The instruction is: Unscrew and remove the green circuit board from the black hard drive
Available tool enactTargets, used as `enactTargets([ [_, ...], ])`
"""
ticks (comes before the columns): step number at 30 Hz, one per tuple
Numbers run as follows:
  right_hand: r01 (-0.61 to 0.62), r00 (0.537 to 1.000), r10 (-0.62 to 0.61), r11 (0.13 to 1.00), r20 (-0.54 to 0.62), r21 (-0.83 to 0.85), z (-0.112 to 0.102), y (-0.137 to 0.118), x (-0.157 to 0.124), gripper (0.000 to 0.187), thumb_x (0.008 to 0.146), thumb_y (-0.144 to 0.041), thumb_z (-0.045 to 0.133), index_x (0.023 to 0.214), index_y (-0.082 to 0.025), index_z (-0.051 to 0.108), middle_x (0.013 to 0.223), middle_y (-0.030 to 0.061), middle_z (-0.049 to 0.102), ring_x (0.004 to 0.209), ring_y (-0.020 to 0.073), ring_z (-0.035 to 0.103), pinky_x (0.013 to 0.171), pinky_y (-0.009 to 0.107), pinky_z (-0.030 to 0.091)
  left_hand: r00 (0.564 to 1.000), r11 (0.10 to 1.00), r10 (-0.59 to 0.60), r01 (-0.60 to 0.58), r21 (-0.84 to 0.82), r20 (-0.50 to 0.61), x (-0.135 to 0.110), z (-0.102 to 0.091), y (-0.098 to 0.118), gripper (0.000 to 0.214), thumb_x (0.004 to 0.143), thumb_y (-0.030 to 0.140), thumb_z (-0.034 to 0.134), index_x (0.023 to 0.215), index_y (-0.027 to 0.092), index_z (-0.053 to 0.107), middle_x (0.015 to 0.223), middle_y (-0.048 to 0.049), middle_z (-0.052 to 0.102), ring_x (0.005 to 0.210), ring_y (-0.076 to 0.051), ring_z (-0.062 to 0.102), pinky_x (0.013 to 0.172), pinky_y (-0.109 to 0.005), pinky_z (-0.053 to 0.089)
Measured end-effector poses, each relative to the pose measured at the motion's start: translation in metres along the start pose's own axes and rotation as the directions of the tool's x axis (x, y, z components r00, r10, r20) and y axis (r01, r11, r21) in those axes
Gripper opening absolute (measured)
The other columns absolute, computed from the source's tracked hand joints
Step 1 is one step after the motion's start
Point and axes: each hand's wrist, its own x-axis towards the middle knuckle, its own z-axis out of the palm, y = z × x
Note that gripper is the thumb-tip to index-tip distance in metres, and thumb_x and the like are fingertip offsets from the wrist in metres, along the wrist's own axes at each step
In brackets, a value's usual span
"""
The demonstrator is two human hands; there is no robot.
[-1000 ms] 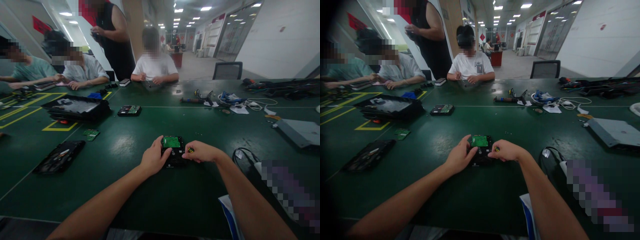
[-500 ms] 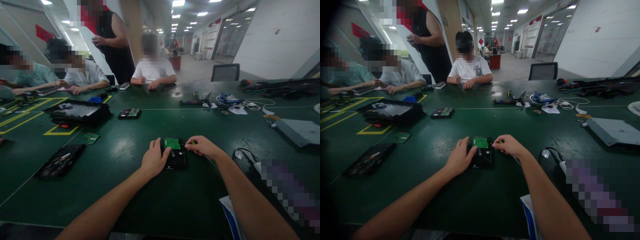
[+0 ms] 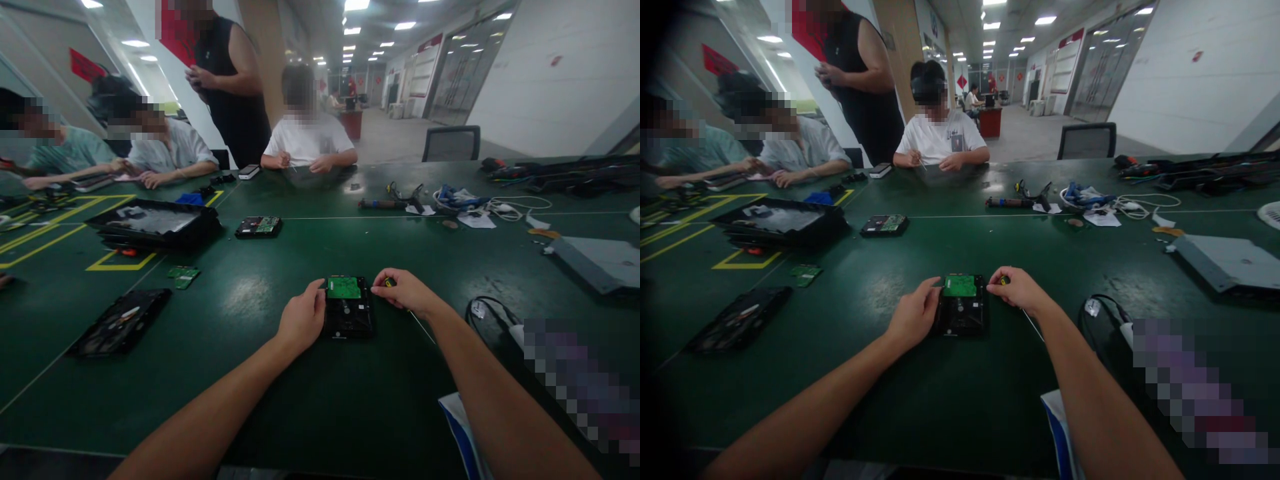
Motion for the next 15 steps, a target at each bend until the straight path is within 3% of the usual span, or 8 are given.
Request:
enactTargets([
  [8,-0.017,1.000,0.018,1.000,-0.019,0.026,-0.0011,-0.0013,0.0007,0.033,0.076,-0.037,0.076,0.102,-0.017,0.071,0.060,-0.0027,0.055,0.048,0.0093,0.042,0.043,0.024,0.027,0.987,0.972,0.160,-0.155,-0.179,0.014,0.0000,0.0023,-0.0025,0.040,0.101,0.021,0.046,0.140,0.024,0.053,0.130,-0.0041,0.073,0.118,-0.021,0.071,0.104,-0.038,0.056],
  [15,0.004,0.996,-0.001,0.999,-0.087,0.032,-0.0026,-0.0048,-0.0011,0.031,0.077,-0.034,0.072,0.102,-0.016,0.072,0.055,-0.0031,0.054,0.044,0.0093,0.040,0.042,0.025,0.026,0.975,0.961,0.212,-0.196,-0.195,0.063,-0.0017,0.0059,0.0006,0.046,0.098,0.018,0.047,0.143,0.025,0.051,0.128,-0.0044,0.073,0.108,-0.021,0.073,0.100,-0.039,0.059],
])
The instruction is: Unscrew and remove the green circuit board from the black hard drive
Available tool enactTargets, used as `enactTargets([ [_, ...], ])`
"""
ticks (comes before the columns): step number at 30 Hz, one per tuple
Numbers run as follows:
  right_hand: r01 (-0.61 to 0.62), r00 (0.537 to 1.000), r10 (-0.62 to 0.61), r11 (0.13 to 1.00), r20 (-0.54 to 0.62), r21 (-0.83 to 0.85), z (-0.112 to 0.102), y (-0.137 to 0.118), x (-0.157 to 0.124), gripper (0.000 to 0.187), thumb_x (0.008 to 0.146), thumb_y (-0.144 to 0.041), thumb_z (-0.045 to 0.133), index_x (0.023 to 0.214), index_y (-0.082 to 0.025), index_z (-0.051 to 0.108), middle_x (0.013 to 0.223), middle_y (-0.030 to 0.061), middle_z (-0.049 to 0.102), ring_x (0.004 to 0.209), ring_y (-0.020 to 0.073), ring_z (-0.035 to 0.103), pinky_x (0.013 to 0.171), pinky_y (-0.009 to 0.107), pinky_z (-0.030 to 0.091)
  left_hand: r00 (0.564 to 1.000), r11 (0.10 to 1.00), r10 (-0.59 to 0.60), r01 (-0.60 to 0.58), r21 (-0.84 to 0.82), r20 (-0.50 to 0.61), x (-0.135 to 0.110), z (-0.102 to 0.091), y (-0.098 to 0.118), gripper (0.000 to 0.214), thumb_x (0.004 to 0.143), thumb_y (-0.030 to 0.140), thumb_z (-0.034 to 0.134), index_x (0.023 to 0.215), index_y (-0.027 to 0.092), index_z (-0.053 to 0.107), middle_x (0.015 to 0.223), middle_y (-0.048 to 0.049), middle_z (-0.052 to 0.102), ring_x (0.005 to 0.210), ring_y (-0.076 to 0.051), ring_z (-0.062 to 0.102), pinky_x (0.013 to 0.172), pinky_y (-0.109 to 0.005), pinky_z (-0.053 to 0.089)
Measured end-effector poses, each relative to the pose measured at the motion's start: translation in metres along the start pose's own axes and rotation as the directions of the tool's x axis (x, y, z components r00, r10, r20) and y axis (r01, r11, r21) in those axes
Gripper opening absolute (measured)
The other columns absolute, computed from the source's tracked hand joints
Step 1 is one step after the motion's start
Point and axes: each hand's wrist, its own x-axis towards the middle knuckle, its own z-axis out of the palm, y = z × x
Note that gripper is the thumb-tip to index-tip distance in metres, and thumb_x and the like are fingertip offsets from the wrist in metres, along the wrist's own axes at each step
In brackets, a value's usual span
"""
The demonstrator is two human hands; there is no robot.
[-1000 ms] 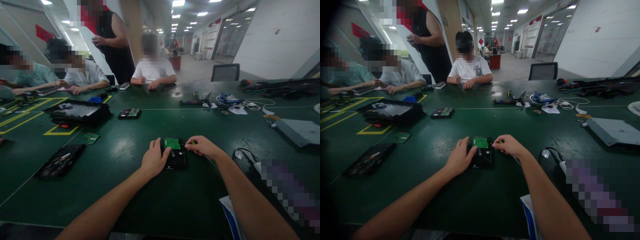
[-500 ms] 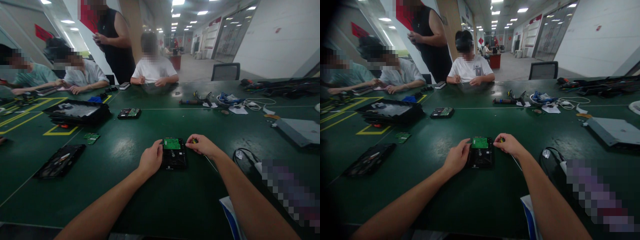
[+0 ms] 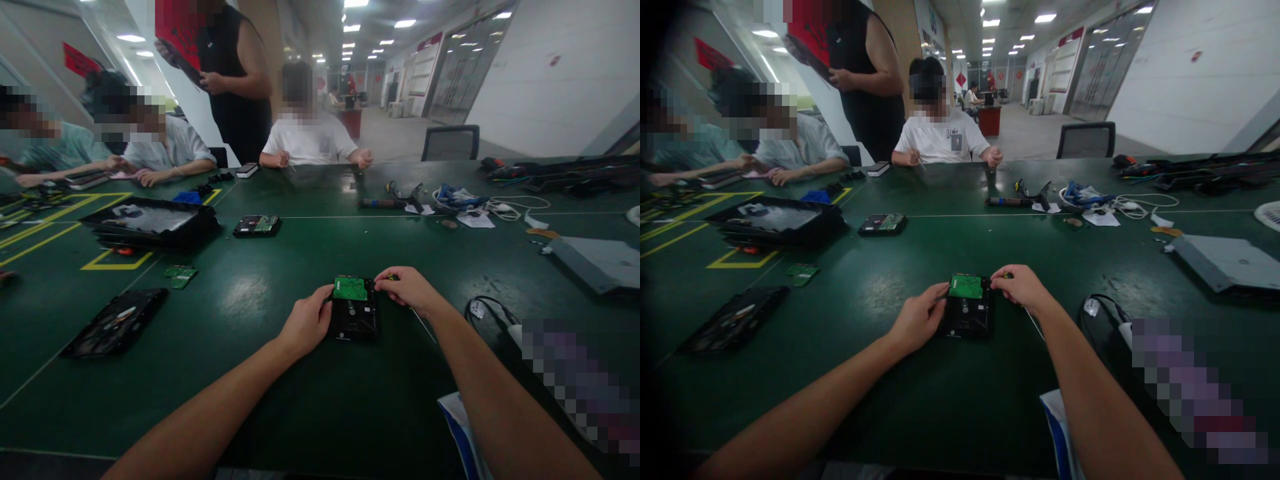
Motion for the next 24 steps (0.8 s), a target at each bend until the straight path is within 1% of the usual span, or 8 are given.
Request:
enactTargets([
  [2,0.003,1.000,-0.004,1.000,-0.024,-0.015,-0.002,0.000,0.000,0.031,0.078,-0.035,0.072,0.103,-0.017,0.072,0.055,-0.0031,0.054,0.044,0.0094,0.040,0.042,0.025,0.025,1.000,1.000,0.010,-0.010,0.005,0.003,-0.001,0.002,0.000,0.045,0.098,0.018,0.048,0.143,0.025,0.051,0.127,-0.0046,0.073,0.104,-0.020,0.074,0.097,-0.038,0.060],
  [5,0.020,0.999,-0.024,0.997,-0.049,-0.076,-0.006,0.000,0.000,0.032,0.081,-0.039,0.071,0.105,-0.018,0.073,0.057,-0.0026,0.056,0.044,0.0100,0.041,0.044,0.025,0.027,0.999,0.999,0.039,-0.039,0.005,0.005,-0.001,0.005,0.001,0.044,0.098,0.018,0.048,0.141,0.025,0.053,0.128,-0.0041,0.072,0.105,-0.020,0.074,0.097,-0.037,0.060],
  [9,0.090,0.989,-0.115,0.968,-0.096,-0.235,-0.009,-0.002,-0.003,0.028,0.087,-0.040,0.067,0.105,-0.019,0.073,0.065,0.0005,0.063,0.056,0.0147,0.054,0.052,0.027,0.037,0.999,0.999,0.038,-0.039,0.019,0.020,-0.001,0.004,0.003,0.043,0.099,0.020,0.048,0.142,0.024,0.053,0.122,-0.0049,0.074,0.099,-0.020,0.074,0.092,-0.036,0.061],
  [12,0.213,0.957,-0.274,0.886,-0.093,-0.411,-0.005,-0.005,-0.006,0.020,0.090,-0.037,0.065,0.098,-0.021,0.074,0.085,0.0043,0.072,0.075,0.0187,0.062,0.067,0.031,0.044,1.000,0.999,0.024,-0.024,0.023,0.012,0.000,0.003,0.004,0.041,0.100,0.022,0.048,0.140,0.024,0.054,0.120,-0.0051,0.074,0.094,-0.020,0.075,0.088,-0.036,0.062],
  [14,0.283,0.931,-0.359,0.827,-0.068,-0.486,0.001,-0.007,-0.007,0.015,0.092,-0.033,0.064,0.095,-0.022,0.073,0.097,0.0048,0.074,0.087,0.0205,0.065,0.076,0.033,0.045,1.000,1.000,0.013,-0.013,0.012,0.005,0.000,0.004,0.004,0.039,0.100,0.023,0.048,0.139,0.024,0.055,0.122,-0.0048,0.074,0.094,-0.020,0.075,0.088,-0.035,0.062],
  [19,0.342,0.897,-0.440,0.741,-0.033,-0.577,0.020,-0.012,-0.008,0.011,0.094,-0.025,0.061,0.095,-0.022,0.071,0.101,0.0053,0.073,0.096,0.0211,0.065,0.086,0.034,0.045,0.999,0.999,0.015,-0.017,-0.051,-0.032,0.003,0.006,-0.001,0.039,0.099,0.022,0.050,0.137,0.023,0.056,0.126,-0.0049,0.074,0.110,-0.020,0.073,0.096,-0.034,0.060],
  [21,0.350,0.888,-0.460,0.710,-0.025,-0.612,0.025,-0.012,-0.008,0.010,0.094,-0.023,0.061,0.094,-0.022,0.071,0.099,0.0059,0.071,0.095,0.0210,0.064,0.086,0.034,0.044,0.999,0.998,0.030,-0.032,-0.055,-0.038,0.003,0.006,-0.003,0.039,0.098,0.021,0.051,0.137,0.023,0.056,0.127,-0.0050,0.074,0.109,-0.019,0.074,0.095,-0.033,0.061],
  [24,0.353,0.876,-0.482,0.668,-0.019,-0.655,0.030,-0.012,-0.008,0.012,0.095,-0.022,0.060,0.094,-0.021,0.072,0.098,0.0062,0.069,0.091,0.0202,0.063,0.084,0.034,0.045,0.998,0.999,0.049,-0.050,-0.010,-0.044,0.004,0.006,-0.004,0.037,0.098,0.020,0.051,0.134,0.023,0.058,0.126,-0.0051,0.074,0.105,-0.020,0.075,0.094,-0.035,0.061],
])
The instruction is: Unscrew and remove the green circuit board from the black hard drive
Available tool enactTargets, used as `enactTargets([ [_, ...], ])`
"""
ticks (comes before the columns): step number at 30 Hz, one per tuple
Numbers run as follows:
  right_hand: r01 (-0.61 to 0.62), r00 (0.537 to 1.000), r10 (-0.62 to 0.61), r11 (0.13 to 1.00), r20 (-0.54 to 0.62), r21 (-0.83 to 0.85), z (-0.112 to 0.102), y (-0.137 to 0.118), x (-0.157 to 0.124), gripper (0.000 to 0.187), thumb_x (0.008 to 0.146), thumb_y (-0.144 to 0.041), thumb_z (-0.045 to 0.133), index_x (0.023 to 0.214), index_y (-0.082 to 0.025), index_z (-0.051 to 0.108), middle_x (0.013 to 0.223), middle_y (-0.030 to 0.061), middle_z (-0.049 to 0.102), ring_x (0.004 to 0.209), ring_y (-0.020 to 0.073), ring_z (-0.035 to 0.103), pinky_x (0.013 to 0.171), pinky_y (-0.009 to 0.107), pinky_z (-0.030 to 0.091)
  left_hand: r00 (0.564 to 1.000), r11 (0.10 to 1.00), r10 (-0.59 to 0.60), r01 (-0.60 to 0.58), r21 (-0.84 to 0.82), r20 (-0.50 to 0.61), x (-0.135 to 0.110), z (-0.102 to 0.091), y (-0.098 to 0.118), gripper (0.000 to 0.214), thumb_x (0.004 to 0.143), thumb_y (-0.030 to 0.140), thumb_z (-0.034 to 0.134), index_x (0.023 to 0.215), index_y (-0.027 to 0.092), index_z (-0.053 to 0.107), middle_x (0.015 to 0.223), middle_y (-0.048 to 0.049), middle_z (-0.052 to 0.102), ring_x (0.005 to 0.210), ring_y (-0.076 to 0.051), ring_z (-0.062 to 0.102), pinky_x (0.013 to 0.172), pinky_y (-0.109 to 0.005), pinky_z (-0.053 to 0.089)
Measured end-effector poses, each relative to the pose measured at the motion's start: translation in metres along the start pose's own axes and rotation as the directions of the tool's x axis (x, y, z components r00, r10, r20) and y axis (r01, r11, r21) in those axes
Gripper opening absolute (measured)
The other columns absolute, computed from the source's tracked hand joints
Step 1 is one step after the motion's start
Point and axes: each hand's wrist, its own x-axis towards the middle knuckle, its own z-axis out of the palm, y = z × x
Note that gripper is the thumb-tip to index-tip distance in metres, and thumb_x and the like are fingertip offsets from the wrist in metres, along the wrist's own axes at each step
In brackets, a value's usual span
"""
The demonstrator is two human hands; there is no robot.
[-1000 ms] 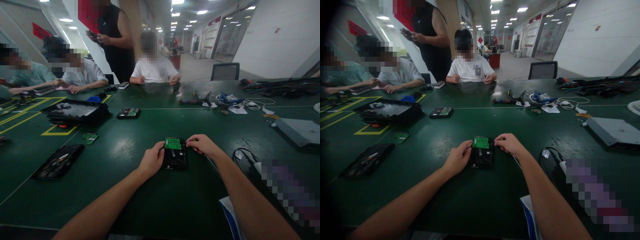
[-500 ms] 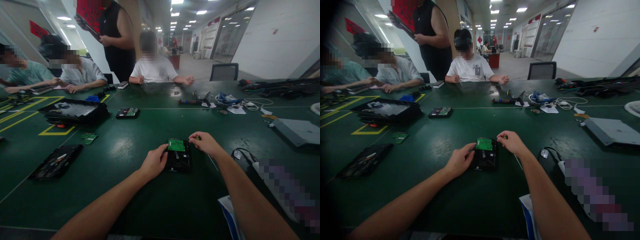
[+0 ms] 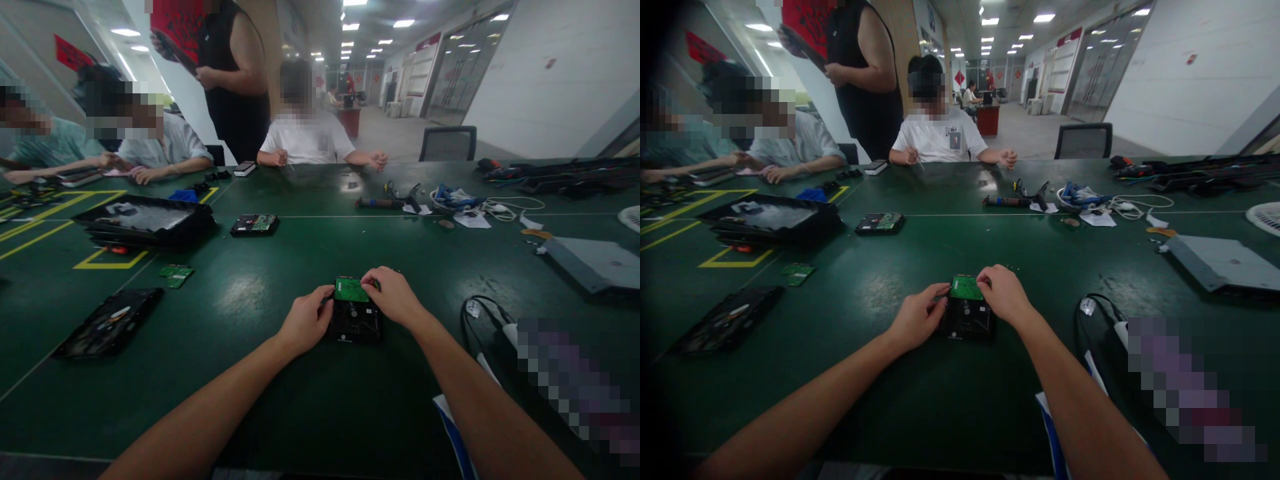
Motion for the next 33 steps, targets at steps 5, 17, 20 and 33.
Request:
enactTargets([
  [5,0.024,1.000,-0.025,0.998,-0.011,-0.056,0.003,-0.005,0.000,0.014,0.098,-0.022,0.056,0.094,-0.020,0.070,0.100,0.0067,0.065,0.090,0.0190,0.063,0.084,0.032,0.047,1.000,0.999,0.016,-0.016,0.030,-0.005,0.001,-0.001,0.000,0.036,0.098,0.017,0.049,0.132,0.022,0.059,0.121,-0.0053,0.075,0.102,-0.020,0.075,0.092,-0.036,0.060],
  [17,-0.014,0.999,0.019,0.991,0.037,-0.131,0.002,-0.011,0.000,0.020,0.101,-0.024,0.052,0.094,-0.020,0.070,0.100,0.0066,0.065,0.091,0.0189,0.064,0.084,0.033,0.047,1.000,1.000,0.021,-0.021,0.014,0.010,0.000,-0.003,0.001,0.035,0.098,0.018,0.050,0.132,0.020,0.060,0.120,-0.0064,0.075,0.102,-0.020,0.074,0.092,-0.035,0.060],
  [20,-0.021,0.999,0.026,0.983,0.025,-0.182,0.002,-0.011,-0.001,0.019,0.101,-0.026,0.053,0.095,-0.020,0.071,0.101,0.0069,0.065,0.089,0.0195,0.064,0.079,0.032,0.047,1.000,1.000,0.022,-0.022,0.007,0.006,0.000,-0.003,0.001,0.035,0.098,0.019,0.050,0.132,0.020,0.060,0.121,-0.0065,0.075,0.104,-0.021,0.074,0.094,-0.035,0.059],
  [33,0.058,0.998,-0.060,0.975,-0.001,-0.216,0.005,-0.004,-0.001,0.024,0.104,-0.024,0.047,0.099,-0.020,0.071,0.106,0.0076,0.066,0.096,0.0199,0.066,0.083,0.032,0.049,1.000,0.997,0.025,-0.026,0.067,0.016,-0.001,-0.002,0.002,0.037,0.097,0.022,0.054,0.134,0.022,0.058,0.117,-0.0070,0.071,0.077,-0.017,0.068,0.078,-0.034,0.060],
])
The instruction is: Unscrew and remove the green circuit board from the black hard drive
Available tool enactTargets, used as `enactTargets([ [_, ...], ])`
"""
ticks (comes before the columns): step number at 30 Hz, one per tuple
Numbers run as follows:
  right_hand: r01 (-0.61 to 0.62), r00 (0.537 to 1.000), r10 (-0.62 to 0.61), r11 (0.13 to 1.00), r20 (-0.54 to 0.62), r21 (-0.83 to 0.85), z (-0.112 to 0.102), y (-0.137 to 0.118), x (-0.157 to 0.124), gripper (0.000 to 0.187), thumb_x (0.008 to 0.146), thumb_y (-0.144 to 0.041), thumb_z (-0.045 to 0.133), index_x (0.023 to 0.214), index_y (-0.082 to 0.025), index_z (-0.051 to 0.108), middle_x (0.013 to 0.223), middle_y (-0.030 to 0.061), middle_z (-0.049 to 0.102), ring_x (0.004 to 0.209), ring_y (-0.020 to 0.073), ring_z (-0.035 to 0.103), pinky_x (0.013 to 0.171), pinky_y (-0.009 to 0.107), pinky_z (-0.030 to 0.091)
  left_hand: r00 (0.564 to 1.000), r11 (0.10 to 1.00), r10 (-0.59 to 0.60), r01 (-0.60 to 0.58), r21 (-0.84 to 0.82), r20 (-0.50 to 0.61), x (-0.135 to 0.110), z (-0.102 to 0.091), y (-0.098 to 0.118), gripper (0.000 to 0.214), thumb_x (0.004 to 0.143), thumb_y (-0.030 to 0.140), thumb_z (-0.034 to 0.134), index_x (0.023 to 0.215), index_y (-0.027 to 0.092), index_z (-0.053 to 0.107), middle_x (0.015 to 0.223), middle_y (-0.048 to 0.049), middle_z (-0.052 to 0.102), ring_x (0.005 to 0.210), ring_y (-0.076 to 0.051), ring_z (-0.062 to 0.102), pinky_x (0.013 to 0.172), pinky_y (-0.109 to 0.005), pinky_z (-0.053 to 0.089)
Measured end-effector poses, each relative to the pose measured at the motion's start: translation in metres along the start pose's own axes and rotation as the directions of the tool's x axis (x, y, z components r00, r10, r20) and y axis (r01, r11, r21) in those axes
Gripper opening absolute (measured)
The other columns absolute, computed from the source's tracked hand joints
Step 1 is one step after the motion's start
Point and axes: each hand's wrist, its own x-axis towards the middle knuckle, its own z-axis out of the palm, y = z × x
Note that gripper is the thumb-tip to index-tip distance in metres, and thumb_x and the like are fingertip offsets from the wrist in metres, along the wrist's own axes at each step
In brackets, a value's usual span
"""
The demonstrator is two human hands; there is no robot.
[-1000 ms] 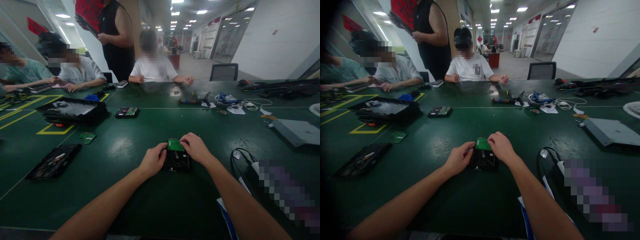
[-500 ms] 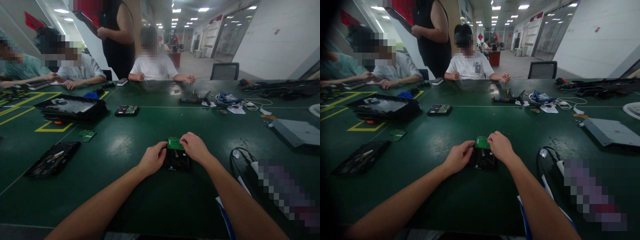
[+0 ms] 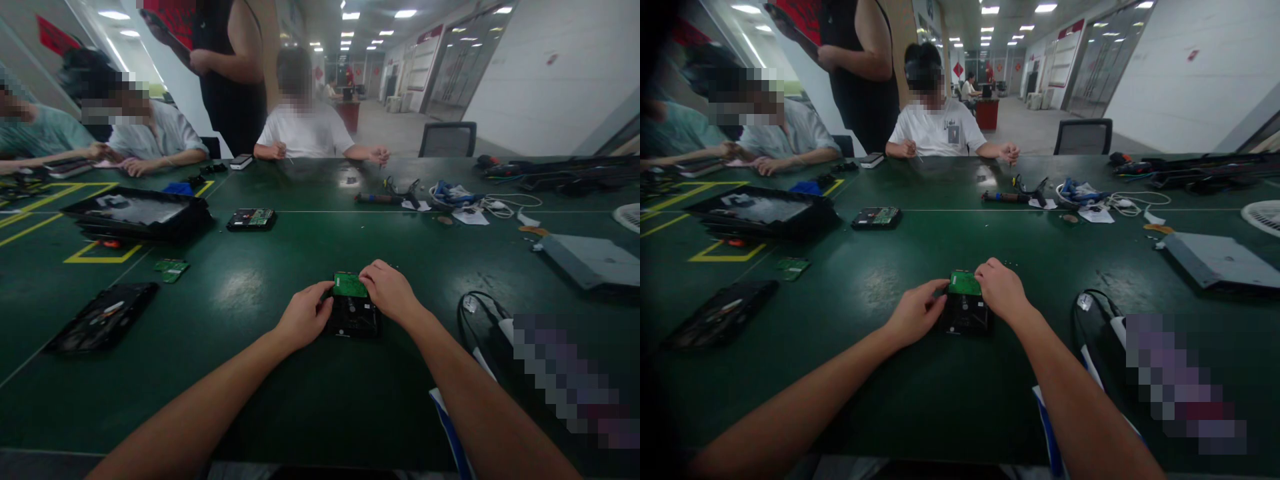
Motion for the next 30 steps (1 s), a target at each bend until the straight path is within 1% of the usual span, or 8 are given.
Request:
enactTargets([
  [3,-0.001,1.000,0.001,1.000,0.005,-0.003,0.000,-0.001,0.000,0.023,0.103,-0.024,0.049,0.100,-0.019,0.071,0.106,0.0078,0.067,0.096,0.0205,0.066,0.084,0.033,0.050,1.000,1.000,0.003,-0.004,0.006,0.019,-0.001,0.000,0.004,0.039,0.097,0.023,0.055,0.136,0.022,0.057,0.125,-0.0086,0.067,0.074,-0.015,0.065,0.078,-0.035,0.060],
  [7,-0.012,1.000,0.012,1.000,0.015,0.001,-0.003,-0.001,0.000,0.020,0.102,-0.026,0.053,0.098,-0.019,0.071,0.105,0.0067,0.067,0.093,0.0204,0.066,0.082,0.033,0.050,0.998,1.000,0.001,-0.002,0.018,0.056,-0.001,-0.001,0.008,0.038,0.098,0.025,0.054,0.136,0.023,0.057,0.135,-0.0094,0.061,0.079,-0.016,0.066,0.085,-0.038,0.060],
  [13,0.001,1.000,-0.002,1.000,0.026,0.028,-0.005,-0.003,-0.001,0.021,0.102,-0.025,0.052,0.099,-0.019,0.072,0.105,0.0070,0.068,0.095,0.0196,0.066,0.085,0.033,0.051,0.997,0.999,-0.004,0.001,0.037,0.081,-0.001,-0.001,0.007,0.035,0.099,0.028,0.053,0.133,0.024,0.060,0.138,-0.0094,0.057,0.081,-0.015,0.066,0.091,-0.040,0.059],
  [20,-0.007,0.999,0.005,0.999,0.050,0.033,-0.006,-0.008,-0.001,0.025,0.103,-0.028,0.050,0.100,-0.019,0.073,0.107,0.0084,0.068,0.095,0.0199,0.066,0.086,0.034,0.051,0.996,0.999,-0.006,0.002,0.036,0.087,-0.002,-0.002,0.007,0.035,0.099,0.030,0.054,0.132,0.023,0.060,0.139,-0.0104,0.057,0.076,-0.014,0.065,0.084,-0.039,0.060],
  [27,-0.042,0.999,0.042,0.999,0.003,0.026,-0.010,0.001,-0.001,0.028,0.104,-0.030,0.046,0.099,-0.020,0.072,0.106,0.0090,0.067,0.096,0.0205,0.065,0.087,0.034,0.050,0.996,1.000,-0.003,0.001,0.030,0.086,-0.001,-0.002,0.007,0.036,0.098,0.029,0.055,0.133,0.023,0.060,0.138,-0.0096,0.058,0.077,-0.014,0.066,0.085,-0.037,0.060],
  [30,-0.042,0.999,0.042,0.998,-0.004,0.040,-0.010,0.004,-0.002,0.025,0.102,-0.029,0.047,0.098,-0.020,0.070,0.106,0.0089,0.067,0.096,0.0206,0.065,0.088,0.034,0.050,0.997,0.999,-0.006,0.004,0.033,0.082,-0.001,-0.001,0.006,0.036,0.098,0.029,0.055,0.133,0.023,0.060,0.138,-0.0097,0.058,0.075,-0.014,0.064,0.083,-0.037,0.059],
])
